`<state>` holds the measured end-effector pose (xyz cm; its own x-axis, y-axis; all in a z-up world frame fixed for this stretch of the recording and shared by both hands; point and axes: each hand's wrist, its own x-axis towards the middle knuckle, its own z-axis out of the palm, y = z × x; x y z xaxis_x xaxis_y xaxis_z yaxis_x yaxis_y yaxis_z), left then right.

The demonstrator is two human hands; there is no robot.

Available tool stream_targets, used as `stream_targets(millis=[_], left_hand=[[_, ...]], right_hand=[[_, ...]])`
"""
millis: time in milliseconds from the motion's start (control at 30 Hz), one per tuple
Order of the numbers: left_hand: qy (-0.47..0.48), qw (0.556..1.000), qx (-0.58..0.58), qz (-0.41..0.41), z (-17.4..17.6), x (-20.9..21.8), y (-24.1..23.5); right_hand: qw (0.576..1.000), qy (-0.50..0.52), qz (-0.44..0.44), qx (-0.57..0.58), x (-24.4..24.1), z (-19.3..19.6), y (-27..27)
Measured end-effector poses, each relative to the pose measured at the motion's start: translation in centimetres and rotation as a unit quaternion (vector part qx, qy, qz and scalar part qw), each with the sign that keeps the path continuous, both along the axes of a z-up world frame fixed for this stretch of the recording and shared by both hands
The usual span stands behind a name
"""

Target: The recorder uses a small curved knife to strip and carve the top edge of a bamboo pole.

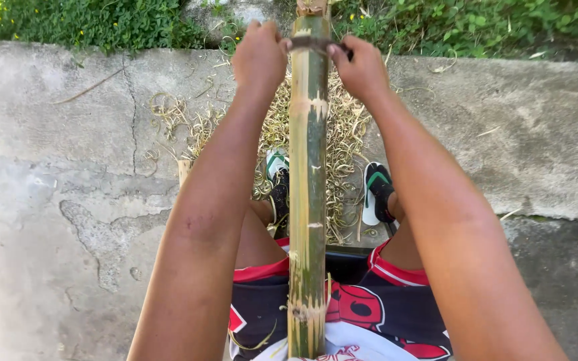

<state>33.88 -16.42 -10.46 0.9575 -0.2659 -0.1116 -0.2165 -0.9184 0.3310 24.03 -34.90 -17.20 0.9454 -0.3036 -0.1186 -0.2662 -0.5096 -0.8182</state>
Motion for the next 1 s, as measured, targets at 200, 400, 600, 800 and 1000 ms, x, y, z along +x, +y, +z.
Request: stream_targets(millis=[200, 400, 600, 800, 1000], left_hand=[[-0.066, 0.997, -0.031, 0.003, 0.7, 2.2, -1.5], [-0.103, 0.994, -0.032, 0.006, 0.0, 1.8, -1.3], [-0.123, 0.992, -0.035, -0.015, 0.6, -0.4, -0.3], [-0.088, 0.996, -0.023, -0.011, 1.1, -3.5, 1.4], [-0.044, 0.999, 0.012, -0.006, 1.4, -5.9, 2.2]], right_hand=[[0.994, -0.076, -0.04, -0.068, 2.8, 0.5, -0.9], [0.982, -0.161, -0.047, -0.087, 2.3, 0.0, -0.4], [0.99, -0.101, -0.035, -0.092, 0.1, 0.4, 0.4], [0.986, -0.11, -0.018, -0.121, -2.9, 1.5, 1.6], [0.994, -0.06, -0.014, -0.092, -5.7, 2.1, 2.9]])
